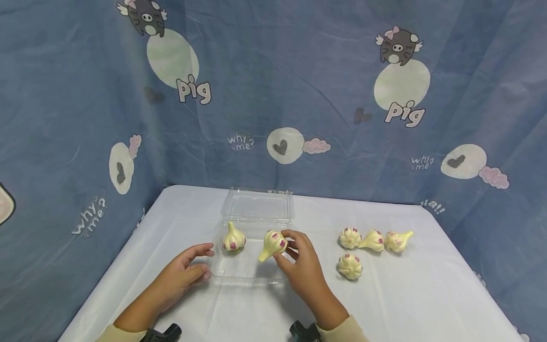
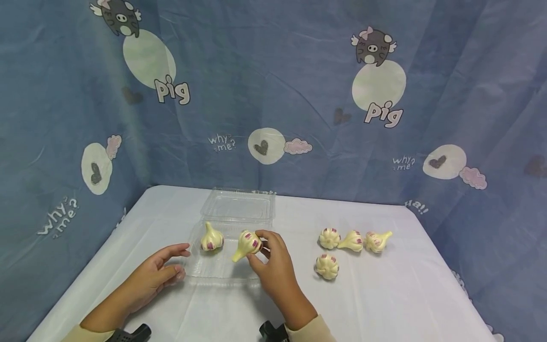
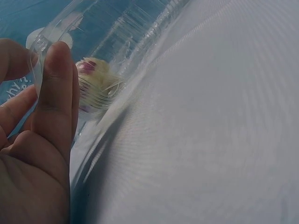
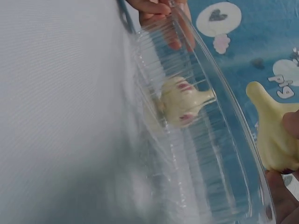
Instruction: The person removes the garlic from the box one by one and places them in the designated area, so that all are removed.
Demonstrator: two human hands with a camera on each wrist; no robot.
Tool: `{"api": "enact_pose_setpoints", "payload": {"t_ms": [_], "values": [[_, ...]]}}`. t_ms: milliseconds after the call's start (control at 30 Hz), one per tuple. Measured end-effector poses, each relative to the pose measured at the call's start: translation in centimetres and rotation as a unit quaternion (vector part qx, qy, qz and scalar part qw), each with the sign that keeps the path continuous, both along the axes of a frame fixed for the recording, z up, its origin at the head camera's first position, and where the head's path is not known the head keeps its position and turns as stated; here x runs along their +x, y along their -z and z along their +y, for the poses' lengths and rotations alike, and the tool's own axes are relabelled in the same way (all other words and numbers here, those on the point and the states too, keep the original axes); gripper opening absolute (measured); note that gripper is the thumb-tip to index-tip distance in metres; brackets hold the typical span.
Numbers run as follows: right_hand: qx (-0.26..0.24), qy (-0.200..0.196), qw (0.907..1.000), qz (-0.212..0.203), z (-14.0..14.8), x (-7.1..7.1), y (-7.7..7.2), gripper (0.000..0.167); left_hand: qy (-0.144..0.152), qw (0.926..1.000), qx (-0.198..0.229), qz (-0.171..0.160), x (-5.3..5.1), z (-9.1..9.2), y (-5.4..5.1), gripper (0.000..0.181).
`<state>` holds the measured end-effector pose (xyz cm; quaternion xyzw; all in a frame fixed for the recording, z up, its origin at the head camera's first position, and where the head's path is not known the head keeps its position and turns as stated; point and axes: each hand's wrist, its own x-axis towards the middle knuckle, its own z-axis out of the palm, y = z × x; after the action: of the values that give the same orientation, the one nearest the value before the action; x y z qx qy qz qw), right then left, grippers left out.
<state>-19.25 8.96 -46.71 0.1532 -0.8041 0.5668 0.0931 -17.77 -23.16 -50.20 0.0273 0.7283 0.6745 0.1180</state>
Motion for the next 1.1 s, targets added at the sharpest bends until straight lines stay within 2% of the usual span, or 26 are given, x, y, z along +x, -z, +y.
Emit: {"api": "enact_pose_setpoints", "payload": {"t_ms": [267,600,1100], "values": [[-0.024,0.015,0.9996,-0.007,0.8,0.3,0.3,0.05,0.01,0.9998,0.015,0.006,0.1,0.0,-0.1,0.065],[-0.018,0.028,0.9994,-0.012,1.6,0.7,0.0,0.053,0.009,0.9998,0.012,0.009,0.0,0.0,-0.2,0.065],[-0.011,0.058,0.998,-0.022,2.7,1.0,0.4,0.053,0.018,0.9996,0.019,0.008,0.0,-0.2,0.0,0.065]]}}
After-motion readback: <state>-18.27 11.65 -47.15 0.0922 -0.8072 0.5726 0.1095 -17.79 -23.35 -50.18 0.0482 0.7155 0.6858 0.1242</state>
